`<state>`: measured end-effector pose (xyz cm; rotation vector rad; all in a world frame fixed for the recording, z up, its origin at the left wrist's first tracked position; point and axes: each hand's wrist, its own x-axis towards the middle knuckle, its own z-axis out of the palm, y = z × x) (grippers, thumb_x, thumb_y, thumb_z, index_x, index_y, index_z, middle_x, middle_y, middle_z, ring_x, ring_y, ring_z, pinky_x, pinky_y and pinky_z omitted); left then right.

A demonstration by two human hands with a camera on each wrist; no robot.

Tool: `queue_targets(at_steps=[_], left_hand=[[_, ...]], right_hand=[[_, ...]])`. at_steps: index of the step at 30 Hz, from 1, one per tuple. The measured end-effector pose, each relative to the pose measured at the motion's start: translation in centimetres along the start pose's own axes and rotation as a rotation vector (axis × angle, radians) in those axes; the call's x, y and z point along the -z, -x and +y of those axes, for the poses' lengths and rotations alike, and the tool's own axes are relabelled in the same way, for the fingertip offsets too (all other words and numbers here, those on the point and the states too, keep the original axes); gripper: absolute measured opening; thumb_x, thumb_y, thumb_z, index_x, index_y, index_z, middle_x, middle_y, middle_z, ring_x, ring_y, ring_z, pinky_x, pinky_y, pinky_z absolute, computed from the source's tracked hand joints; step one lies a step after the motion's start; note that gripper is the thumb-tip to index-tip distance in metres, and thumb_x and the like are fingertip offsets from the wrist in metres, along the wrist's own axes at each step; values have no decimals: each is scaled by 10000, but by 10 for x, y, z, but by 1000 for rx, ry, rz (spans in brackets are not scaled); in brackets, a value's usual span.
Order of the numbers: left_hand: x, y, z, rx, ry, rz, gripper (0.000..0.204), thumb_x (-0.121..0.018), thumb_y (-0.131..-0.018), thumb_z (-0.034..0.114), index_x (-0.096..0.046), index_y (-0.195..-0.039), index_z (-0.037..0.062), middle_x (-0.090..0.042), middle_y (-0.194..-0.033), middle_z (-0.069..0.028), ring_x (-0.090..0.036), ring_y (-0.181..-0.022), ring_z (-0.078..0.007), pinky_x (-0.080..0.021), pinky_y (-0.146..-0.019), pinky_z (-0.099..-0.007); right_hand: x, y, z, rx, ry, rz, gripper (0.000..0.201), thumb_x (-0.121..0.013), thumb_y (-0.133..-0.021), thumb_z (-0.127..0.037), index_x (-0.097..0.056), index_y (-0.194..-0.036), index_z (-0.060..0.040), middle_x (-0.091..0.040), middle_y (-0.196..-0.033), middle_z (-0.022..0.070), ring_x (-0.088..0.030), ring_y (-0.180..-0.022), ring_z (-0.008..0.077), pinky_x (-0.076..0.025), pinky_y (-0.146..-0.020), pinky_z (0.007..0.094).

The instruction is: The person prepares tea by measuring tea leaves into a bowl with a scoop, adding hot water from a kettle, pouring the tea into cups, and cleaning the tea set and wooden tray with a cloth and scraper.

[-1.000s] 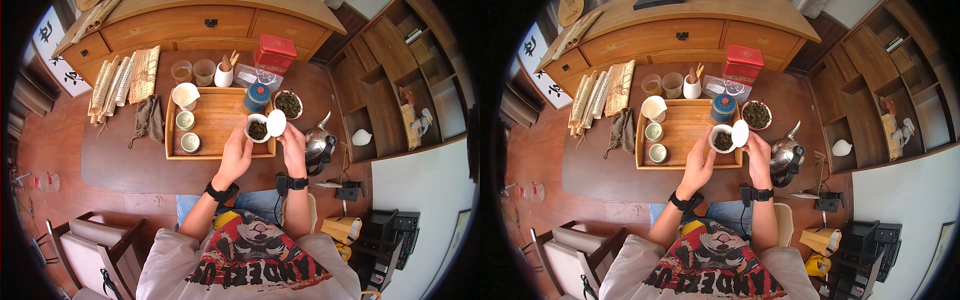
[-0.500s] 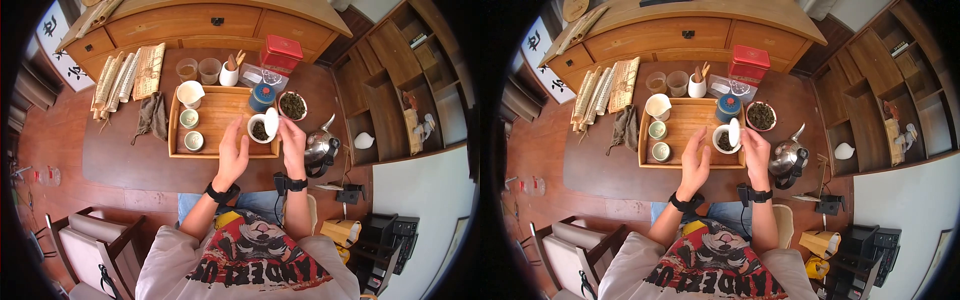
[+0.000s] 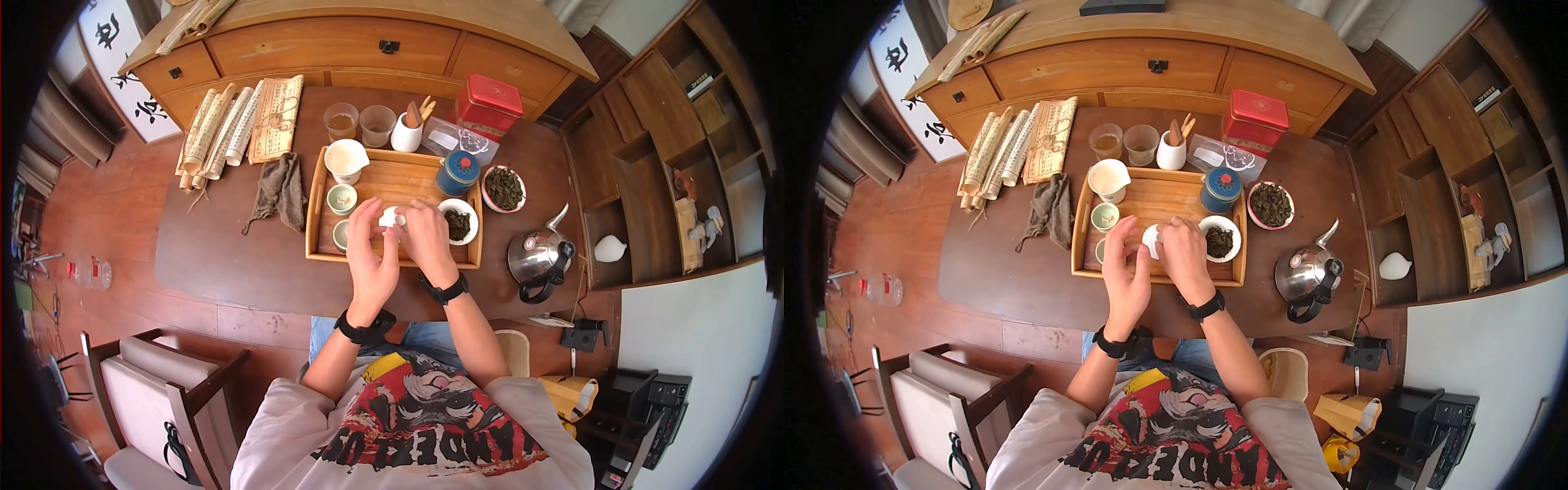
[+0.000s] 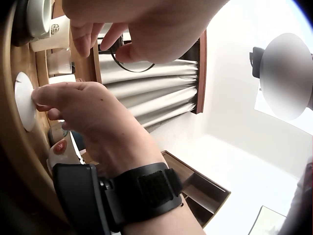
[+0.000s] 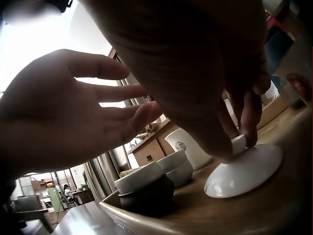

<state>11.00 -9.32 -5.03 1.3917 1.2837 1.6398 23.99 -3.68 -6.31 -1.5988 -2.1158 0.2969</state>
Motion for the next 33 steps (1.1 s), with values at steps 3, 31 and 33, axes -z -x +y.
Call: queue_targets(at_steps=[3,31,33], left_hand=[[-2,3,0,14,-8,-35,488,-636,-1022,-35,-576,-1506,-6,-583,-1529,-199,-651,-1261,-293,-589,-990,-384],[-87,-9,0,8,-259,-370,818,-1037,-715,133,-597,-1385,-31,-757,-1275,-189,-731,-1217,-291,-572,-1073,-415],[-95,-18,2,-31,-135,-399,808,-1026,-737,105,-574,-1395,-23,-724,-1309,-159,-700,-1258,-263,-551,-1104,-406]], right_hand=[[2,5,4,39,-15,20,261,-854,-835,-65,-820,-1091,-26,-759,-1040,187,-729,-1030,403,-584,-939,494],[65,78,65,-421,-912,515,374,-533,-1199,-257,-745,-1267,43,-804,-1111,135,-787,-959,214,-627,-825,361],[68,78,67,-416,-1077,563,402,-502,-1217,-282,-739,-1290,35,-801,-1125,96,-770,-982,176,-619,-835,341]])
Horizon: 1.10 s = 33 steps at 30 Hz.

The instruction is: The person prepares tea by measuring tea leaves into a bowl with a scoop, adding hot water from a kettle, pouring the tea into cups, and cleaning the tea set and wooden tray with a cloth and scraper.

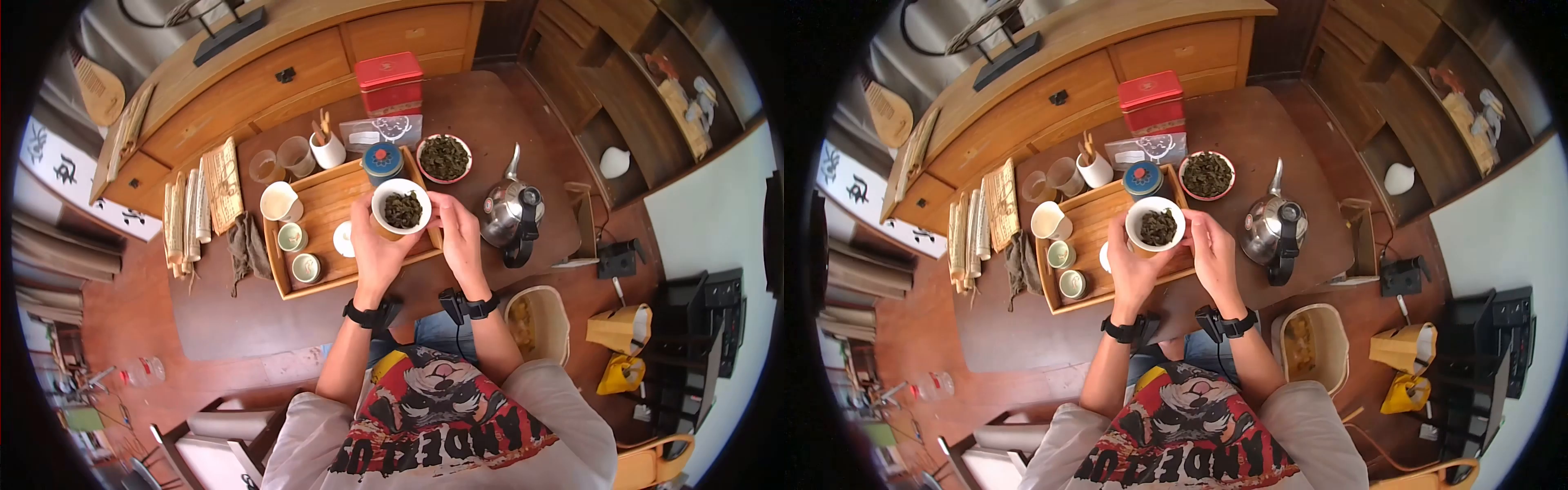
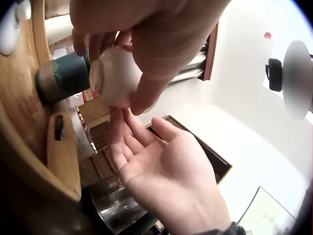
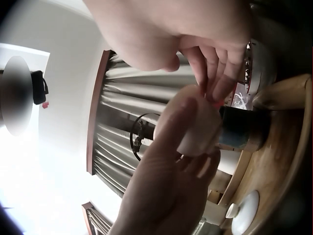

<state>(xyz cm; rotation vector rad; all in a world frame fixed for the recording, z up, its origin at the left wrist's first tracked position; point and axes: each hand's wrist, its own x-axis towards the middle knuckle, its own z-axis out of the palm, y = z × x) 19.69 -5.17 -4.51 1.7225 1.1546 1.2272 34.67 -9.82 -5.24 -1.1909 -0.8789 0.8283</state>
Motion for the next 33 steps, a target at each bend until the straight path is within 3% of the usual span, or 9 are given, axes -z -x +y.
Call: queue_targets(at_steps=[6,10,13,16,19,22,24,30,33], left_hand=[[-15,-63,49,-152,-77,-153,841,-998,-746,94,-529,-1435,-14,-726,-1296,-196,-721,-1224,-271,-578,-1048,-389],[-37,-110,43,-535,-535,-299,791,-969,-684,81,-614,-1384,-20,-723,-1155,-220,-715,-998,-409,-601,-884,-474],[-55,-132,41,-757,-646,-416,751,-908,-690,-5,-604,-1375,-41,-685,-1174,-249,-686,-1088,-474,-588,-953,-505],[-76,-145,34,-834,-912,-585,508,-818,-764,-29,-647,-1242,-19,-671,-1098,-185,-712,-1053,-391,-598,-952,-446],[-88,-147,27,-1228,-1375,-504,274,-733,-876,60,-648,-1136,39,-650,-1035,-91,-714,-1004,-259,-604,-912,-374],[-93,-153,25,-1340,-1441,-474,283,-719,-872,71,-654,-1146,46,-649,-1033,-76,-712,-1001,-246,-598,-936,-363],[-92,-157,26,-1341,-1452,-491,282,-708,-885,76,-652,-1160,43,-650,-1052,-79,-712,-1025,-249,-594,-960,-361],[-84,-169,30,-1214,-1218,-553,270,-704,-916,56,-644,-1179,41,-650,-1052,-100,-701,-1063,-271,-585,-998,-386],[-73,-176,35,-975,-912,-642,504,-792,-816,-14,-625,-1290,9,-691,-1194,-161,-680,-1158,-385,-570,-1030,-463]], right_hand=[[5,10,13,26,-71,101,317,-531,-1209,-228,-678,-1362,8,-789,-1132,62,-713,-976,111,-583,-850,280],[9,25,10,11,-33,110,280,-559,-1180,-172,-675,-1366,2,-803,-1115,90,-732,-930,135,-608,-820,301],[14,35,14,6,-5,118,289,-549,-1184,-190,-678,-1357,2,-801,-1109,102,-727,-910,144,-605,-812,306],[15,44,20,22,17,114,318,-537,-1201,-246,-690,-1354,-12,-800,-1089,89,-716,-885,131,-598,-801,292],[20,50,15,49,-7,97,321,-533,-1203,-256,-696,-1343,-17,-799,-1078,92,-729,-866,144,-604,-793,298],[23,52,16,39,-13,100,315,-527,-1205,-254,-700,-1335,-25,-799,-1069,94,-740,-851,154,-607,-784,303],[25,52,13,47,-7,101,236,-542,-1142,-98,-683,-1300,4,-806,-1050,140,-764,-808,211,-618,-755,354],[26,53,17,25,-3,82,305,-525,-1203,-237,-711,-1315,-24,-799,-1049,88,-741,-821,161,-607,-767,307],[26,53,19,38,2,72,300,-527,-1202,-232,-711,-1318,-25,-797,-1044,87,-737,-816,157,-605,-764,305]])
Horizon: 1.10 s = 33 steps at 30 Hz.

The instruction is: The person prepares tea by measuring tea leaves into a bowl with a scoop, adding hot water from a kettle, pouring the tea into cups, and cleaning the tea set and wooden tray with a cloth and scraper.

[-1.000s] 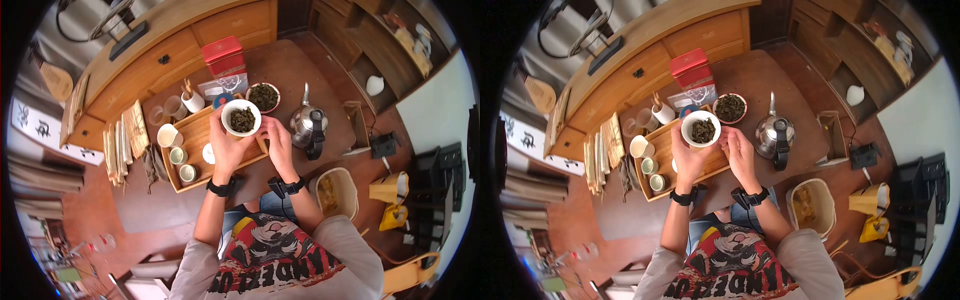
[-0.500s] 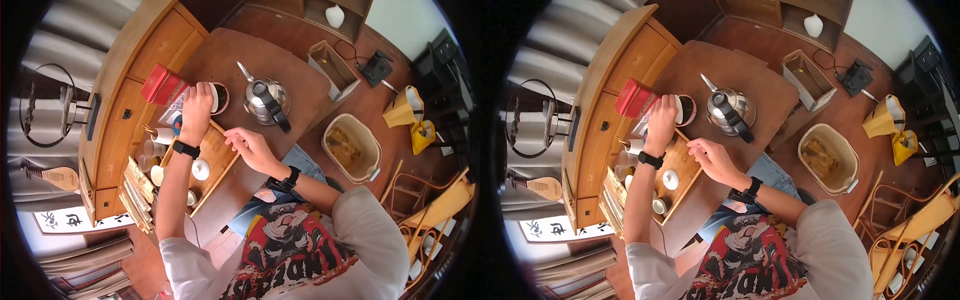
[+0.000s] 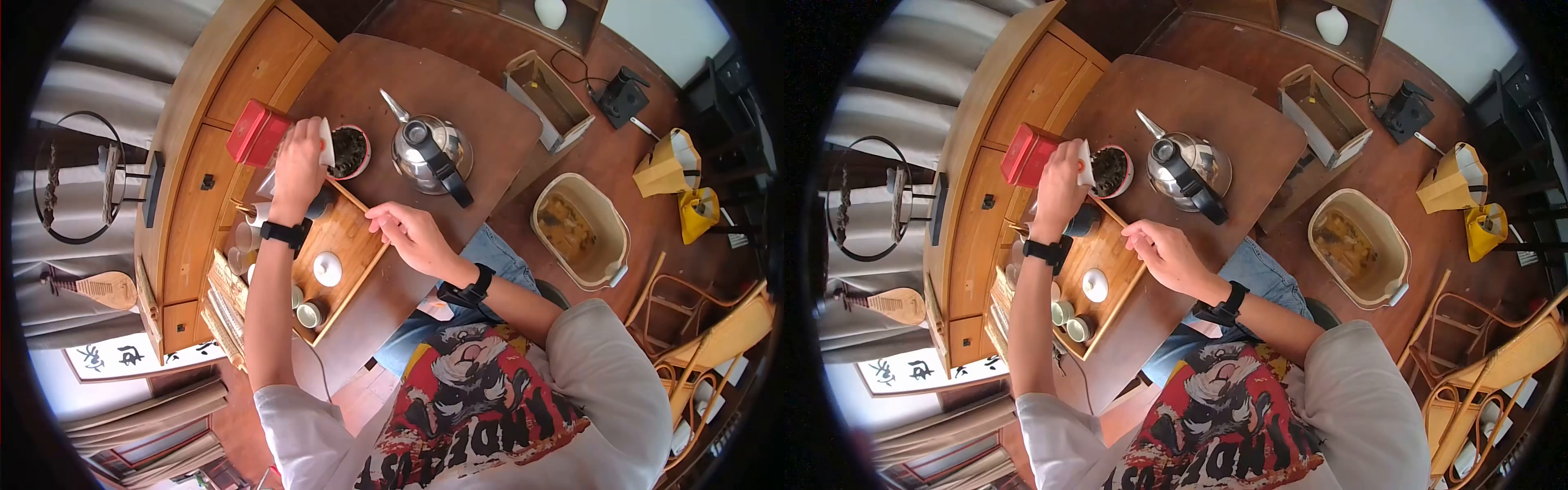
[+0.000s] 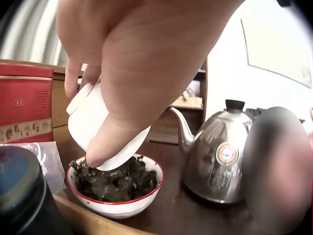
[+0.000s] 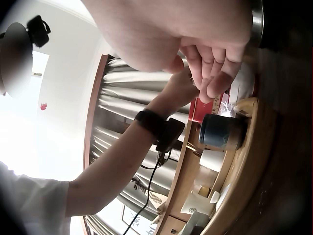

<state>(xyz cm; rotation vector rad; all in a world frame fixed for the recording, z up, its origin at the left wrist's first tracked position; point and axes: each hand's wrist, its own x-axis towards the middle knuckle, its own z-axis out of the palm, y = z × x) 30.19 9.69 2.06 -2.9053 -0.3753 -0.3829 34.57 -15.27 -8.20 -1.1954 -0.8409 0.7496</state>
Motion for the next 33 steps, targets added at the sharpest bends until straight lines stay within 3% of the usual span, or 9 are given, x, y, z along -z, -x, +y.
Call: queue_targets(at_steps=[2,5,7,10,17,19,22,27,33], left_hand=[[3,5,-6,120,208,50,730,-874,-708,-33,-607,-1386,15,-712,-1280,-198,-656,-1212,-444,-551,-1050,-514],[13,14,-9,274,393,71,771,-955,-698,39,-620,-1392,38,-736,-1250,-207,-697,-1189,-427,-571,-1030,-490],[22,22,-2,298,374,136,752,-981,-726,79,-623,-1386,50,-760,-1225,-197,-742,-1139,-399,-592,-983,-476],[37,33,11,488,621,186,736,-975,-714,62,-633,-1366,44,-798,-1198,-185,-793,-1074,-338,-614,-945,-434],[52,84,48,669,841,392,728,-988,-739,21,-637,-1377,3,-776,-1252,-93,-734,-1172,-177,-576,-1034,-357],[51,107,60,760,866,457,659,-987,-758,28,-663,-1331,4,-781,-1206,-78,-746,-1118,-175,-577,-1020,-341],[55,144,89,975,1003,575,693,-972,-784,65,-627,-1380,-6,-753,-1277,-100,-731,-1181,-194,-563,-1056,-357],[44,193,127,1183,962,779,760,-974,-780,62,-591,-1433,-7,-732,-1315,-114,-715,-1218,-206,-558,-1075,-358],[45,218,138,1225,1028,809,803,-990,-763,75,-587,-1452,-6,-733,-1325,-115,-709,-1230,-204,-555,-1090,-366]], right_hand=[[2,0,-1,-6,-5,-3,295,-534,-1199,-227,-712,-1316,-23,-798,-1040,87,-735,-814,154,-604,-762,303],[5,-1,-4,-22,-13,-6,264,-548,-1173,-177,-706,-1299,-7,-802,-1031,111,-750,-804,181,-610,-759,318],[6,-3,-3,-30,-13,-14,241,-556,-1150,-133,-697,-1285,7,-805,-1026,135,-767,-795,211,-617,-758,335],[4,-5,-1,-71,-11,-19,258,-576,-1172,-166,-728,-1294,3,-806,-1034,95,-733,-835,128,-598,-764,290],[-2,-14,4,54,95,-65,145,-681,-1085,-63,-783,-1166,0,-799,-961,104,-728,-754,143,-565,-683,285],[0,-20,-7,26,113,-104,118,-743,-1067,-72,-821,-1108,8,-806,-971,85,-770,-857,109,-583,-723,254],[-6,-34,-18,36,242,-70,82,-830,-1002,-78,-825,-1031,-2,-765,-853,20,-675,-709,55,-497,-628,224],[-50,-86,-82,189,335,-264,79,-847,-966,-58,-794,-1001,-10,-742,-818,9,-634,-676,43,-491,-618,223],[-143,-190,-87,431,623,-467,196,-832,-913,-67,-796,-1099,-22,-795,-910,122,-777,-806,266,-620,-748,395]])
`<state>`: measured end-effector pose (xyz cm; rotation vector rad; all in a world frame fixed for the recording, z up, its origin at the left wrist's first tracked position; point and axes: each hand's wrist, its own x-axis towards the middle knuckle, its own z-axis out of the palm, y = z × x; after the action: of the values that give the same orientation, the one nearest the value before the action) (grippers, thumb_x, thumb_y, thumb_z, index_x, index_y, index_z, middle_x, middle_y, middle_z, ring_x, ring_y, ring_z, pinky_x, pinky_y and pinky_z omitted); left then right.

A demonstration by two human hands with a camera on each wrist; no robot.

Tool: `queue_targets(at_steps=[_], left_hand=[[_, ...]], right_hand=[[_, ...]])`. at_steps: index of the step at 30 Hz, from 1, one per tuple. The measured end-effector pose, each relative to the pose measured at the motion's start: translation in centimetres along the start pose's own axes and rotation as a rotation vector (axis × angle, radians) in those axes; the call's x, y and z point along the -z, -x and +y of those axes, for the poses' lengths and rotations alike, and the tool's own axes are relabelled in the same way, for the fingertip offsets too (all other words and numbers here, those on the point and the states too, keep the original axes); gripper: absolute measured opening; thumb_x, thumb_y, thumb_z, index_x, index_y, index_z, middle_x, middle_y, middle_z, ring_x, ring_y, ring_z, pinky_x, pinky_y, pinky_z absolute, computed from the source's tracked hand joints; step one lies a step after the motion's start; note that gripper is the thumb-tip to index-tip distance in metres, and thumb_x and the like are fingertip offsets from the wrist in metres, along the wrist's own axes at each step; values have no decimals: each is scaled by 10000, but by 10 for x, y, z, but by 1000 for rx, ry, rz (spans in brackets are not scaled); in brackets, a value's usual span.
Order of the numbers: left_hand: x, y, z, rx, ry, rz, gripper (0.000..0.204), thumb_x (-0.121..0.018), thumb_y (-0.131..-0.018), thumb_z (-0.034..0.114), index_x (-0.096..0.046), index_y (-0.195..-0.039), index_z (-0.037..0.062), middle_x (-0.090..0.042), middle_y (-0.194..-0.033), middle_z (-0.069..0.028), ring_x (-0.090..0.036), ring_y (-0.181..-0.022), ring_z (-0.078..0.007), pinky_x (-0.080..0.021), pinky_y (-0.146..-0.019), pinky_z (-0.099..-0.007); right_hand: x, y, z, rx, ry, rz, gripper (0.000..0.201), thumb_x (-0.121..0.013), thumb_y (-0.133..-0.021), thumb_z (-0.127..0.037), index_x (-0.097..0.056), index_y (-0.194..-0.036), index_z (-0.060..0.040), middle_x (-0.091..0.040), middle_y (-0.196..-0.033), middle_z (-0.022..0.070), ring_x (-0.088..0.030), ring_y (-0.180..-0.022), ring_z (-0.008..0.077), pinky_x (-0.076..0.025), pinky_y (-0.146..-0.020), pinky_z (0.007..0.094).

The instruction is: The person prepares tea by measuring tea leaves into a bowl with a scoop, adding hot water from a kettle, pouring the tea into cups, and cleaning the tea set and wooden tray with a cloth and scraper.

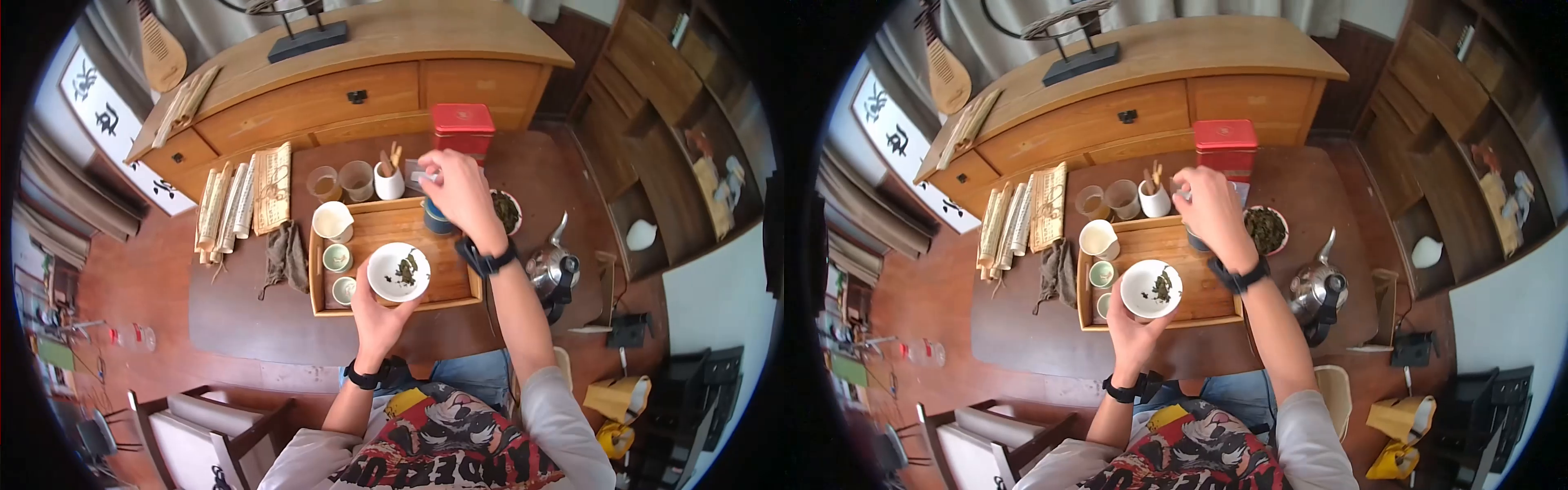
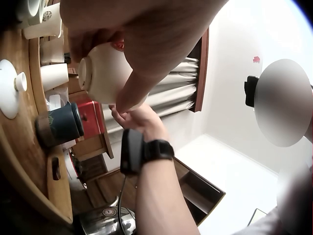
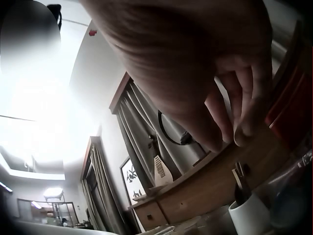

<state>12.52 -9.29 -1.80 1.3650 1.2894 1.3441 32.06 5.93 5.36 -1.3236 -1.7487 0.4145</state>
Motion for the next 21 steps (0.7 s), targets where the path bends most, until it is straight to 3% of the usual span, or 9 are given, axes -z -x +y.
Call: queue_targets(at_steps=[2,5,10,16,18,21], left_hand=[[4,0,1,-13,29,18,801,-991,-765,87,-589,-1451,-6,-734,-1328,-115,-708,-1231,-204,-555,-1092,-370],[12,-1,-3,-29,15,15,821,-990,-760,93,-584,-1466,-5,-735,-1335,-121,-714,-1229,-218,-556,-1092,-378],[25,-4,-8,-27,0,54,831,-978,-753,80,-579,-1477,-1,-734,-1340,-145,-718,-1243,-256,-549,-1104,-392],[33,-8,-14,-51,-26,85,844,-973,-749,75,-571,-1488,-1,-727,-1362,-163,-713,-1263,-283,-545,-1111,-406],[32,-10,-13,-57,-28,84,845,-972,-750,76,-571,-1489,0,-723,-1370,-169,-713,-1267,-290,-546,-1109,-409],[29,-15,-11,-70,-78,88,831,-966,-758,79,-575,-1488,5,-721,-1373,-174,-715,-1269,-311,-551,-1105,-416]], right_hand=[[-25,-33,20,-24,245,-35,239,-826,-907,-125,-788,-1127,-39,-804,-1013,197,-795,-934,399,-643,-806,470],[-49,-64,21,-111,345,-206,251,-843,-885,-156,-788,-1091,-24,-805,-1044,223,-785,-984,443,-652,-844,513],[-75,-77,42,-117,391,-181,182,-831,-891,-141,-802,-1018,-14,-807,-976,235,-790,-949,460,-652,-849,548],[-45,-73,30,-10,165,22,149,-816,-914,-89,-828,-1053,-35,-821,-932,200,-823,-912,347,-656,-826,443],[-15,-62,2,33,111,81,154,-823,-942,-99,-792,-1048,8,-821,-888,148,-821,-820,244,-633,-740,350],[26,-34,-39,72,-23,262,120,-784,-1016,-87,-772,-1046,28,-780,-850,80,-714,-704,114,-565,-672,273]])
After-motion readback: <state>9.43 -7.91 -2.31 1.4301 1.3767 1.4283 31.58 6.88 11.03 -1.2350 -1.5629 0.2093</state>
